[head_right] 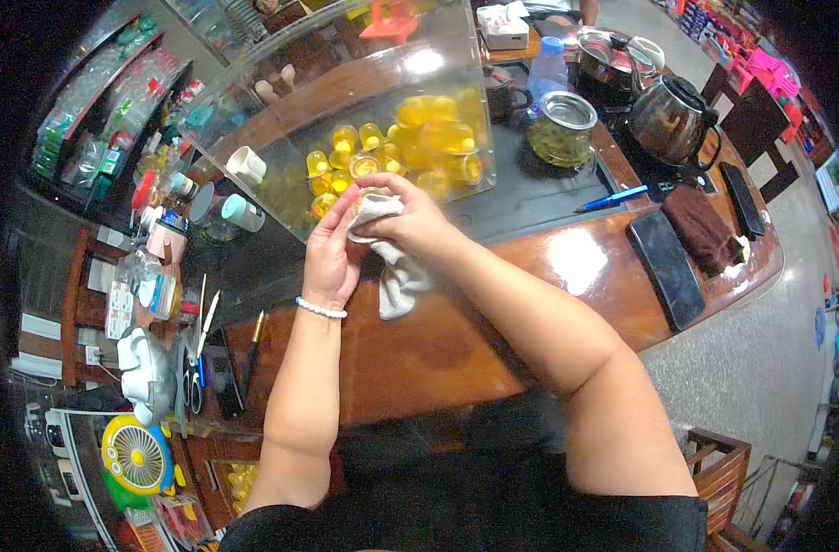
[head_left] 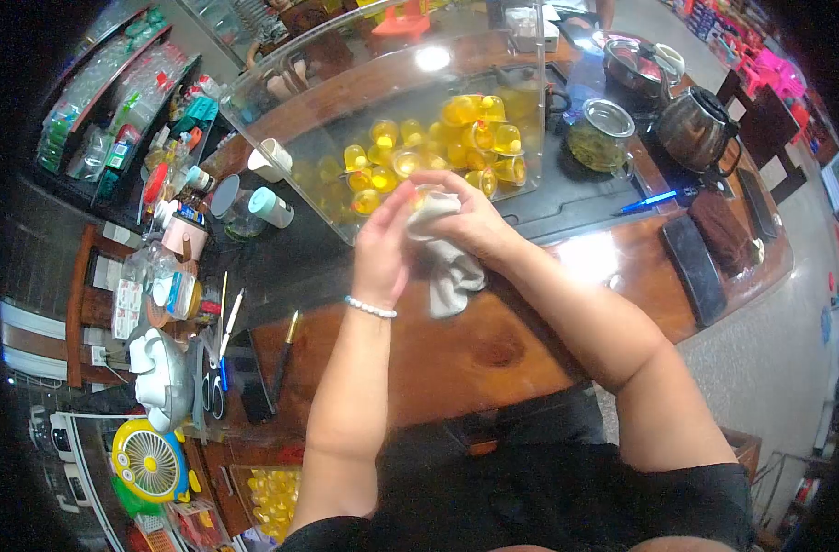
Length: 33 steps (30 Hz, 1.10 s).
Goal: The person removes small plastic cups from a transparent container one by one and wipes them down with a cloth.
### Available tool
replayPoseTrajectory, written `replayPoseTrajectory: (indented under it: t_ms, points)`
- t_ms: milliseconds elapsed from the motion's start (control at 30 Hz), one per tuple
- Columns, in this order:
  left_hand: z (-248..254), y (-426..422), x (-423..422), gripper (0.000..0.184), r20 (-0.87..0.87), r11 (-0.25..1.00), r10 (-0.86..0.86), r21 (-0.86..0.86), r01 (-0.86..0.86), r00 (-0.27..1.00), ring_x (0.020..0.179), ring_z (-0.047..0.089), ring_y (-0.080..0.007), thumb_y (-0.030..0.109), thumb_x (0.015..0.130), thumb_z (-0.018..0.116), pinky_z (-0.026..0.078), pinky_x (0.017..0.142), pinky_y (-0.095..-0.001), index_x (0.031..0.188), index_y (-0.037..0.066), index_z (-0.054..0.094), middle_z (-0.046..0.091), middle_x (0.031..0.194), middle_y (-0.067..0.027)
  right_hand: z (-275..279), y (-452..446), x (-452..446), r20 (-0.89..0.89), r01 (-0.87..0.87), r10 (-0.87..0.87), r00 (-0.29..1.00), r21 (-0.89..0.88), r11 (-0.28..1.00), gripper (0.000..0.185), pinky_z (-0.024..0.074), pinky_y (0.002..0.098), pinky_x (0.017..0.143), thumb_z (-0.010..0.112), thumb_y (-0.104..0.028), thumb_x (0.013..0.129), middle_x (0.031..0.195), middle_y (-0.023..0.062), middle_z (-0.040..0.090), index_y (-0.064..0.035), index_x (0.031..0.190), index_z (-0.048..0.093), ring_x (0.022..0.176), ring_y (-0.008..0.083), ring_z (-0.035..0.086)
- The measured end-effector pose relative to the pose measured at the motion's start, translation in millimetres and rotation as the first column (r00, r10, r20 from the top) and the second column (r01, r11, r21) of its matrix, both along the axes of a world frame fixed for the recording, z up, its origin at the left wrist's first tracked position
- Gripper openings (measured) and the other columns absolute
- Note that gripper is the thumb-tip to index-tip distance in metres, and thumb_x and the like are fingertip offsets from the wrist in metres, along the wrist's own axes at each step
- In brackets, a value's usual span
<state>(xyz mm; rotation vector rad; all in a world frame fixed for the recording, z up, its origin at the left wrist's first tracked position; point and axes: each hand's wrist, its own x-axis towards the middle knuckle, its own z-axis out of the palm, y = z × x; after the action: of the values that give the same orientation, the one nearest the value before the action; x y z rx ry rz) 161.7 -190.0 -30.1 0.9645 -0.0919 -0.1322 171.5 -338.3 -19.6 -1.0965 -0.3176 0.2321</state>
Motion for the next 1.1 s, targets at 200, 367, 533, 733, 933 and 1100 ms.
replayPoseTrajectory:
  t_ms: [200, 367, 533, 733, 933, 1100]
  points:
    - [-6.2, -6.9, -1.3, 0.030, 0.064, 0.999, -0.016, 0.038, 0.013, 0.998, 0.102, 0.060, -0.0160, 0.010, 0.095, 0.050, 0.052, 0.084, -0.0303, 0.124, 0.006, 0.055, 0.060, 0.118, -0.0070, -7.7, 2.4, 5.4, 0.006, 0.157, -0.157, 0.988, -0.023, 0.987, 0.030, 0.0486, 0.0275, 0.077, 0.067, -0.009, 0.081, 0.095, 0.0056, 0.064, -0.0042, 0.109, 0.058, 0.087, 0.0132, 0.060]
    - [2.2, -8.2, -6.3, 0.029, -0.027, 0.999, -0.006, -0.033, 0.005, 1.000, 0.101, 0.061, -0.0170, 0.011, 0.094, 0.051, 0.053, 0.083, -0.0311, 0.123, 0.008, 0.055, 0.060, 0.117, -0.0066, -2.2, 0.9, 1.9, -0.140, 0.190, -0.187, 0.972, 0.008, 0.982, 0.023, 0.0487, 0.0265, 0.070, 0.054, -0.016, 0.092, 0.092, 0.0044, 0.064, -0.0022, 0.110, 0.059, 0.081, 0.0115, 0.060]
    - [-2.2, -0.8, -3.2, 0.030, -0.058, 0.979, 0.032, -0.197, -0.043, 0.998, 0.100, 0.061, -0.0183, 0.014, 0.094, 0.051, 0.053, 0.082, -0.0326, 0.124, 0.009, 0.053, 0.060, 0.116, -0.0069, -7.9, 1.0, 4.9, -0.091, -0.004, 0.011, 0.996, 0.082, 0.997, 0.033, 0.0463, 0.0256, 0.081, 0.058, -0.008, 0.086, 0.105, 0.0054, 0.062, -0.0020, 0.119, 0.055, 0.095, 0.0122, 0.058]
    - [-9.8, -3.0, -2.0, 0.032, -0.062, 0.988, -0.022, -0.151, 0.012, 0.998, 0.098, 0.060, -0.0146, 0.023, 0.094, 0.053, 0.047, 0.087, -0.0294, 0.121, 0.006, 0.054, 0.061, 0.114, -0.0043, -6.7, 0.2, 3.8, -0.059, 0.016, -0.011, 0.998, 0.074, 0.997, 0.037, 0.0469, 0.0265, 0.080, 0.066, -0.003, 0.079, 0.101, 0.0049, 0.063, -0.0026, 0.114, 0.054, 0.089, 0.0129, 0.059]
    - [-1.8, -13.5, -7.8, 0.037, -0.037, 0.991, -0.070, -0.117, 0.066, 0.997, 0.110, 0.053, -0.0154, 0.026, 0.095, 0.051, 0.044, 0.092, -0.0348, 0.127, 0.007, 0.051, 0.057, 0.121, -0.0036, -2.2, 1.6, -0.4, -0.209, 0.193, -0.179, 0.961, 0.046, 0.980, 0.021, 0.0474, 0.0262, 0.070, 0.063, -0.014, 0.086, 0.090, 0.0033, 0.064, -0.0033, 0.103, 0.060, 0.080, 0.0117, 0.059]
    - [3.9, -17.0, -14.5, 0.040, 0.039, 1.000, -0.006, 0.002, 0.006, 0.999, 0.111, 0.053, -0.0167, 0.022, 0.096, 0.051, 0.044, 0.092, -0.0363, 0.132, 0.007, 0.045, 0.054, 0.125, -0.0059, -1.7, 3.2, -2.2, -0.219, 0.214, -0.196, 0.956, 0.064, 0.975, 0.023, 0.0469, 0.0260, 0.066, 0.059, -0.022, 0.091, 0.088, 0.0030, 0.063, -0.0034, 0.104, 0.062, 0.076, 0.0108, 0.058]
